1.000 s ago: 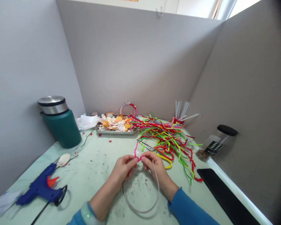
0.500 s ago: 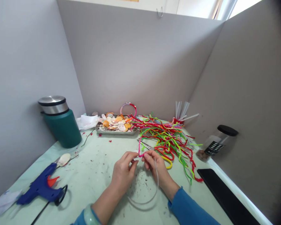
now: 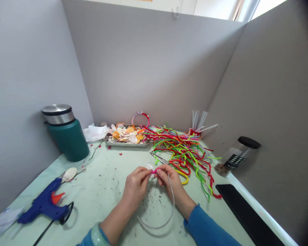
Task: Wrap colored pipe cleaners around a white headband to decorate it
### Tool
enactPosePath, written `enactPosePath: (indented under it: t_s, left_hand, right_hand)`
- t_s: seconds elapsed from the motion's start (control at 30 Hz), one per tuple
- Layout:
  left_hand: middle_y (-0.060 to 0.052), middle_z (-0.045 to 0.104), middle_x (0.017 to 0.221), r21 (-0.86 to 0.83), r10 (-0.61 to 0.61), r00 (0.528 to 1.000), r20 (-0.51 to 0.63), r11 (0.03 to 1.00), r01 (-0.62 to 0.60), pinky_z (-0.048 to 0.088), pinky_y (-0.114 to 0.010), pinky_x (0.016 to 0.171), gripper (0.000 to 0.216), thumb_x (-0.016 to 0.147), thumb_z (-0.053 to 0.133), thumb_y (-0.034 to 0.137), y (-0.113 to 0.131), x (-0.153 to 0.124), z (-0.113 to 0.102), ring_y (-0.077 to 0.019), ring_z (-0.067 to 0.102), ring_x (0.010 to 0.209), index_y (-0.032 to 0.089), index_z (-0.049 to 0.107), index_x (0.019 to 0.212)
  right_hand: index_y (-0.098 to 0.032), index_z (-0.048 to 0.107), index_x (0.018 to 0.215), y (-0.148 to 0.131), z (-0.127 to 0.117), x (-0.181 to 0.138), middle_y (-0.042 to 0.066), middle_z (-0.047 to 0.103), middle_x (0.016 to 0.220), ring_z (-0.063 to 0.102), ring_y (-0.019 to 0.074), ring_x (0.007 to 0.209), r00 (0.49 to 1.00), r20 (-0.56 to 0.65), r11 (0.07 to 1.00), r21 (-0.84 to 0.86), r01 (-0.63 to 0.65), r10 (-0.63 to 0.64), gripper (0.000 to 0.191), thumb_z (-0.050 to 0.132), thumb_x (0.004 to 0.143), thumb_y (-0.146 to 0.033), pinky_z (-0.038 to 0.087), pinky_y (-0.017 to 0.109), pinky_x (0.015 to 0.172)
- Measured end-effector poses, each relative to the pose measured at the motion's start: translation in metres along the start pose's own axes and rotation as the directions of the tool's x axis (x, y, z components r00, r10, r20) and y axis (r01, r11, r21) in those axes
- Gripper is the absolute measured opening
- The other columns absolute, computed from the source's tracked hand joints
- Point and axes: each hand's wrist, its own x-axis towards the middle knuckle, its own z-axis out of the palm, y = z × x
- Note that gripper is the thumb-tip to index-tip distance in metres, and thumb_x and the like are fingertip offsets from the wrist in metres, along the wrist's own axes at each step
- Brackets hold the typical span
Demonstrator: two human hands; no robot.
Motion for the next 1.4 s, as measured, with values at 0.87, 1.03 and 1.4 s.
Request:
enactPosePath:
  t_s: [0.87, 1.03, 1.4]
  left_hand:
    - [-0.004, 0.071, 0.079, -0.083, -0.360, 0.933, 0.013, 0.929, 0.360, 0.048, -0.027, 0.067, 0.021, 0.077, 0.052, 0.023, -0.008, 0.004, -0.002, -0.0170, 0.063, 0.071, 0.017, 0.070, 0.086]
    - [-0.005, 0.071, 0.083, 0.042, -0.169, 0.985, 0.041, 0.985, 0.168, 0.049, -0.026, 0.068, 0.023, 0.076, 0.051, 0.017, -0.005, 0.004, -0.004, -0.0157, 0.064, 0.074, 0.019, 0.071, 0.087]
    - [-0.003, 0.071, 0.080, 0.064, -0.206, 0.978, 0.036, 0.977, 0.204, 0.049, -0.025, 0.065, 0.022, 0.078, 0.051, 0.030, -0.010, 0.003, -0.005, -0.0174, 0.064, 0.072, 0.021, 0.071, 0.082]
  right_hand:
    - [-0.020, 0.063, 0.074, -0.004, 0.010, -0.010, 0.002, 0.058, 0.070, 0.052, 0.0162, 0.067, 0.918, 0.137, 0.684, -0.629, 0.370, -0.372, 0.012, 0.054, 0.081, -0.020, 0.039, 0.027, 0.062]
    - [-0.020, 0.065, 0.076, -0.006, 0.010, -0.011, 0.002, 0.058, 0.071, 0.053, 0.0152, 0.067, 0.920, 0.109, 0.732, -0.574, 0.367, -0.376, 0.012, 0.054, 0.082, -0.022, 0.039, 0.027, 0.063]
    - [-0.021, 0.063, 0.082, -0.004, 0.011, -0.011, -0.001, 0.055, 0.072, 0.051, 0.0133, 0.064, 0.943, 0.097, 0.781, -0.536, 0.319, -0.319, 0.007, 0.063, 0.075, -0.024, 0.040, 0.024, 0.060]
